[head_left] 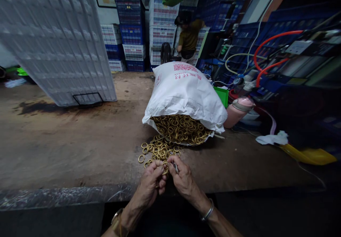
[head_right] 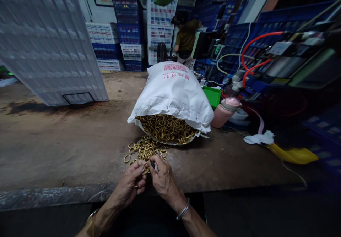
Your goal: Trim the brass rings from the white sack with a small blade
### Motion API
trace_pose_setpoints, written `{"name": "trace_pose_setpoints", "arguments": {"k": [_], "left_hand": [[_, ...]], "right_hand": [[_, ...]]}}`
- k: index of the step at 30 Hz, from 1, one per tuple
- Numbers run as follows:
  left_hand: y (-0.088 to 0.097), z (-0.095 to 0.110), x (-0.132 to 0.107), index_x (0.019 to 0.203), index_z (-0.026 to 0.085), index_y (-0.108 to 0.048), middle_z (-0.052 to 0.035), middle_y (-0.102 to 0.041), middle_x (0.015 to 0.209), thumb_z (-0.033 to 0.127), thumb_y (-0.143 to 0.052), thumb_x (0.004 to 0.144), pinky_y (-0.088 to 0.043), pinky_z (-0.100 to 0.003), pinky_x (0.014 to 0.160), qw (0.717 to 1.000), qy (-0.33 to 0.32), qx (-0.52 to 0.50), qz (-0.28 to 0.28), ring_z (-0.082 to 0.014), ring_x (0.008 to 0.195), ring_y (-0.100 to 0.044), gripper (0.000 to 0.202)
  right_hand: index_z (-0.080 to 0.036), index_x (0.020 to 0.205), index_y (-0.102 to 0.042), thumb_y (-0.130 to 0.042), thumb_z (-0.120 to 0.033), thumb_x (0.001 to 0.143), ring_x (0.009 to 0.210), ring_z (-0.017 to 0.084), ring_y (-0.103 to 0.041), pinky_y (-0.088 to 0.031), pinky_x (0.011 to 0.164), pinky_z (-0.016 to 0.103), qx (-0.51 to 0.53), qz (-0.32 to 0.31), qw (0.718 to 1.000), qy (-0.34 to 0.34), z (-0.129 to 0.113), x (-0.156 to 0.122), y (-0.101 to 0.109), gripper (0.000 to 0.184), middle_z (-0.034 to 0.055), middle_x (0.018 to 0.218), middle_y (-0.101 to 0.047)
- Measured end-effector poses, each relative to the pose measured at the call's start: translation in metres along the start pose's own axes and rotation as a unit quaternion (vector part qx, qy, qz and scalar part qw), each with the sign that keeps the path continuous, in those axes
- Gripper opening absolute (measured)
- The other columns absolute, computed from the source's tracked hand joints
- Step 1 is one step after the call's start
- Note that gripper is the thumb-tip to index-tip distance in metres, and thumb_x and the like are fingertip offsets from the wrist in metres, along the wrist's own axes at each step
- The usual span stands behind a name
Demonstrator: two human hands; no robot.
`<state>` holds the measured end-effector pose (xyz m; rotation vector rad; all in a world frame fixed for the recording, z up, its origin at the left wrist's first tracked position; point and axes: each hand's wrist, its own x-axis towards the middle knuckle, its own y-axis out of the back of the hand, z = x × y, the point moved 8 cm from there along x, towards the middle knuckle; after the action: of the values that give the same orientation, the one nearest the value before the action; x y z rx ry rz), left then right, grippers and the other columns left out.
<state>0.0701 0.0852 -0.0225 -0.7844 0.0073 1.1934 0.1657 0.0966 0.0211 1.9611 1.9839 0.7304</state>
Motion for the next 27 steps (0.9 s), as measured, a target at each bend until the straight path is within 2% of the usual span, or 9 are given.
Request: {"name": "trace_pose_setpoints", "arguments": {"k": [3,7,9,12,15,22,27], "left_hand": [[0.006,0.006,0.001,0.079,0.018,-0.049,0.0066,-0.046,0.054,0.046,-0.058,0.074,-0.024,-0.015,0.034,0.993,-0.054,0.103,0.032,-0.0030,0.036,-0.032,0.029],[0.001,0.025,-0.004,0.069,0.016,-0.053,0.0036,-0.047,0.059,0.043,-0.059,0.074,-0.036,-0.016,0.045,0.963,-0.173,0.204,0.039,-0.0053,0.050,-0.043,0.028],[-0.001,0.023,-0.005,0.070,0.016,-0.052,0.0036,-0.048,0.059,0.044,-0.058,0.074,-0.035,-0.016,0.043,0.966,-0.160,0.202,0.023,-0.0053,0.048,-0.042,0.029],[-0.001,0.010,-0.003,0.077,0.018,-0.047,0.0048,-0.049,0.059,0.047,-0.055,0.075,-0.029,-0.015,0.033,0.985,-0.077,0.156,-0.001,-0.0038,0.038,-0.036,0.030],[0.001,0.003,-0.002,0.080,0.019,-0.044,0.0050,-0.051,0.061,0.049,-0.055,0.075,-0.030,-0.014,0.033,0.994,-0.042,0.104,-0.007,-0.0034,0.038,-0.037,0.032],[0.001,0.000,0.000,0.078,0.019,-0.042,0.0053,-0.050,0.061,0.047,-0.057,0.075,-0.030,-0.013,0.032,0.994,-0.060,0.088,-0.012,-0.0027,0.037,-0.037,0.032],[-0.001,0.002,-0.002,0.078,0.019,-0.043,0.0046,-0.051,0.065,0.045,-0.057,0.076,-0.030,-0.013,0.033,0.994,-0.075,0.075,-0.037,-0.0030,0.040,-0.039,0.030]], "right_hand": [[-0.019,0.074,-0.048,-0.038,-0.037,0.087,0.058,0.010,-0.045,-0.036,0.054,0.020,0.035,-0.030,0.998,-0.040,0.006,0.000,-0.005,0.024,-0.0036,0.063,-0.048],[-0.018,0.070,-0.048,-0.040,-0.045,0.085,0.058,0.010,-0.042,-0.035,0.055,0.020,0.084,-0.058,0.992,-0.069,0.014,0.000,-0.013,0.031,-0.0042,0.061,-0.045],[-0.018,0.070,-0.049,-0.041,-0.046,0.083,0.059,0.010,-0.042,-0.036,0.056,0.021,0.116,-0.055,0.988,-0.085,0.017,0.001,-0.014,0.032,-0.0038,0.062,-0.046],[-0.018,0.070,-0.050,-0.044,-0.046,0.081,0.059,0.010,-0.042,-0.036,0.056,0.021,0.143,-0.057,0.982,-0.113,0.020,0.001,-0.016,0.031,-0.0036,0.061,-0.047],[-0.018,0.068,-0.050,-0.045,-0.043,0.080,0.056,0.009,-0.041,-0.035,0.054,0.020,0.150,-0.057,0.978,-0.133,0.023,0.001,-0.016,0.029,-0.0042,0.057,-0.046],[-0.018,0.065,-0.047,-0.046,-0.036,0.079,0.050,0.008,-0.036,-0.031,0.047,0.019,0.247,-0.070,0.953,-0.159,0.031,-0.001,-0.022,0.023,-0.0057,0.055,-0.040],[-0.018,0.068,-0.053,-0.043,-0.033,0.080,0.046,0.008,-0.037,-0.031,0.045,0.019,0.234,-0.076,0.956,-0.161,0.025,0.001,-0.019,0.022,-0.0052,0.052,-0.044]]}}
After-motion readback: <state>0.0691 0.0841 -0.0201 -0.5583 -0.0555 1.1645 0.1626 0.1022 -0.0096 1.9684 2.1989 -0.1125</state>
